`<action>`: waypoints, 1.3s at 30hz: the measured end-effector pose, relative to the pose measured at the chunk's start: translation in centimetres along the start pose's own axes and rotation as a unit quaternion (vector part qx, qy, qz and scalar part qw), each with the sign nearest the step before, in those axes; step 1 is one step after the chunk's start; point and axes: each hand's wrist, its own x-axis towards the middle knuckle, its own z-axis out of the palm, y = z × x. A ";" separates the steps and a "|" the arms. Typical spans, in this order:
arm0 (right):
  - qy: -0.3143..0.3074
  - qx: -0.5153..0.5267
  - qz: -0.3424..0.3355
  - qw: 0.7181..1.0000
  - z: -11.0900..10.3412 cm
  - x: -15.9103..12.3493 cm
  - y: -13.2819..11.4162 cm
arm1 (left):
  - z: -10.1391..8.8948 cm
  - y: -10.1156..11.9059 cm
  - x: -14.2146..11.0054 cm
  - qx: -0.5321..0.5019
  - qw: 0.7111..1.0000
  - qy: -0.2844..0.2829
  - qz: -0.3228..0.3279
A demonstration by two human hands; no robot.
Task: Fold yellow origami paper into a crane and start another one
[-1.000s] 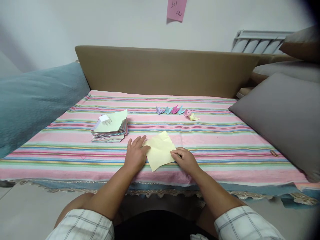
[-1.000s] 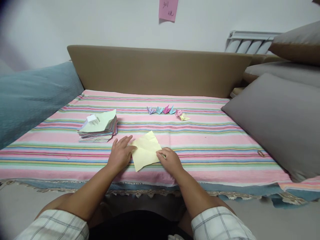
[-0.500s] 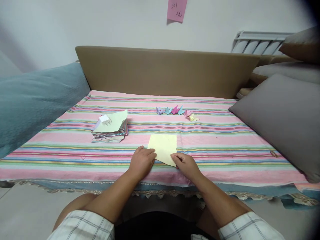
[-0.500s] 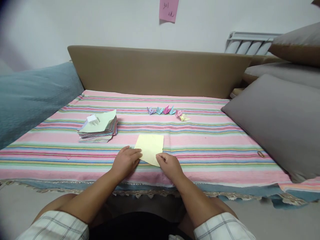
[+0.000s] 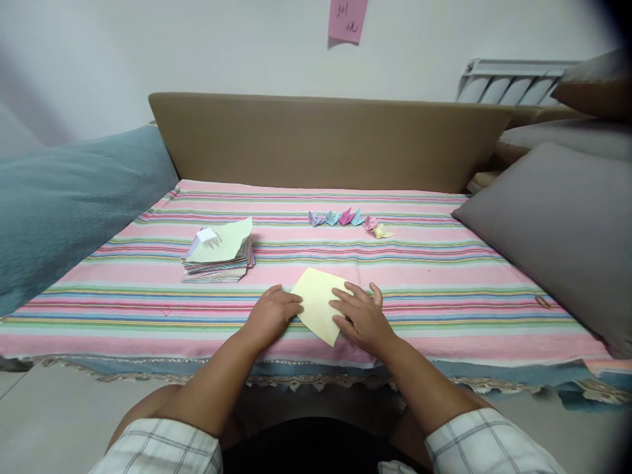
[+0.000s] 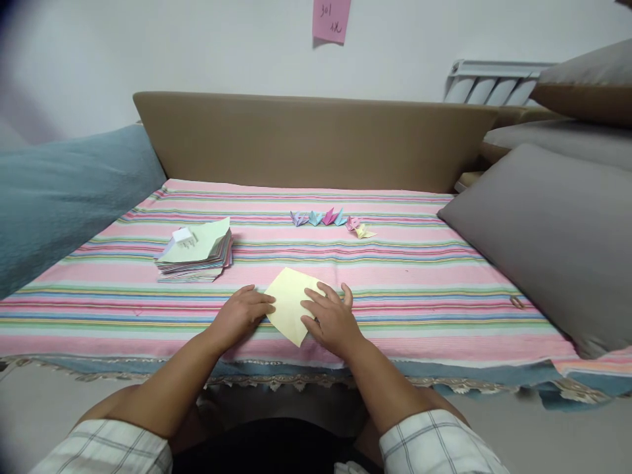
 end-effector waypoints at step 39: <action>0.015 0.089 0.058 0.994 1.0 0.4 3.1 | -1.8 -2.6 -1.7 -0.021 0.991 0.017 -0.133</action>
